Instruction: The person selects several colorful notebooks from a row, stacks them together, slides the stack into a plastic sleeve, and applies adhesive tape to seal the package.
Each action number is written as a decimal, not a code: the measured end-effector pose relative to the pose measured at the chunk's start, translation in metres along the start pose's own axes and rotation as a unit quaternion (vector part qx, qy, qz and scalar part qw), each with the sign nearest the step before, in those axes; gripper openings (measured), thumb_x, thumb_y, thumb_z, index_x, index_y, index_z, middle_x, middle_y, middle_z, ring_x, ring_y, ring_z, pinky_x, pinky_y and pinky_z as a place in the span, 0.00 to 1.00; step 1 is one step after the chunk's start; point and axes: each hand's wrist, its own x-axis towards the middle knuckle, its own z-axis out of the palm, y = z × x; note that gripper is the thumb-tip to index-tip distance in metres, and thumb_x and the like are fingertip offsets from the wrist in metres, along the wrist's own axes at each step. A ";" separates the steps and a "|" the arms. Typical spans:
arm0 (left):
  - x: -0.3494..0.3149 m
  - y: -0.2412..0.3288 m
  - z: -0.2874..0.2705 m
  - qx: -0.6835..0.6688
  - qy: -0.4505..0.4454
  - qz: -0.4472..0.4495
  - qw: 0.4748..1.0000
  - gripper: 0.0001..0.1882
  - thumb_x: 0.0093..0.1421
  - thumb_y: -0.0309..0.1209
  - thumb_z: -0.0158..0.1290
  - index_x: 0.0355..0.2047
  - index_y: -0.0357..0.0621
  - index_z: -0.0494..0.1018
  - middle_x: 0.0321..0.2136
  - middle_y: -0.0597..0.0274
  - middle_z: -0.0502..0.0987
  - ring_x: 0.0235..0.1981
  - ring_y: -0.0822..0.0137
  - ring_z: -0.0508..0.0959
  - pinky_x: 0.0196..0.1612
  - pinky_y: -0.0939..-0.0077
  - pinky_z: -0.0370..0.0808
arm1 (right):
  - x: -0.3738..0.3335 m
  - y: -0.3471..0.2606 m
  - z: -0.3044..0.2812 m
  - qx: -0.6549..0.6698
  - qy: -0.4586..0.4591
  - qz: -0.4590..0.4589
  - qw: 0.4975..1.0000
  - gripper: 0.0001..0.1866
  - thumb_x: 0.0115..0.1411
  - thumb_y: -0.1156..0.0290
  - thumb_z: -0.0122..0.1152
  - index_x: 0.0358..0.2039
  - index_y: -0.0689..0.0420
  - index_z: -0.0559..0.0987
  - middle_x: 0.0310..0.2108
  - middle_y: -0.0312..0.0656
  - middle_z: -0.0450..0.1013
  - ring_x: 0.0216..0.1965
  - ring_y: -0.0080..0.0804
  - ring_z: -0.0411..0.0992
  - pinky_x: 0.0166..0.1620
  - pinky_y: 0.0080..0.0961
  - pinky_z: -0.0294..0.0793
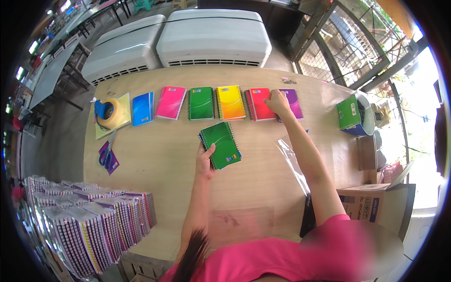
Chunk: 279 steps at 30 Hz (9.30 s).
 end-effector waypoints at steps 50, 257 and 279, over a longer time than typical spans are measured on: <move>0.000 -0.004 -0.010 -0.010 0.009 0.028 1.000 0.28 0.62 0.24 0.53 0.62 0.45 0.58 0.52 0.56 0.71 0.53 0.58 0.74 0.54 0.61 0.74 | -0.038 -0.027 0.015 0.089 0.142 0.083 0.982 0.25 0.53 0.68 0.68 0.50 0.61 0.71 0.42 0.59 0.74 0.48 0.60 0.73 0.50 0.45 0.75; -0.071 -0.040 0.017 0.013 0.050 -0.044 0.998 0.22 0.57 0.28 0.62 0.51 0.41 0.69 0.44 0.57 0.77 0.42 0.64 0.80 0.43 0.66 0.81 | 0.010 0.062 -0.002 0.142 -0.030 0.237 0.961 0.30 0.38 0.53 0.82 0.37 0.60 0.83 0.39 0.43 0.80 0.42 0.35 0.79 0.46 0.31 0.77; -0.143 -0.046 0.089 0.031 -0.112 -0.118 0.986 0.28 0.67 0.46 0.50 0.60 0.41 0.62 0.51 0.58 0.74 0.48 0.67 0.78 0.47 0.69 0.79 | -0.319 0.001 -0.085 0.616 -0.104 0.072 0.778 0.21 0.61 0.68 0.59 0.52 0.66 0.71 0.45 0.48 0.74 0.43 0.37 0.75 0.48 0.32 0.75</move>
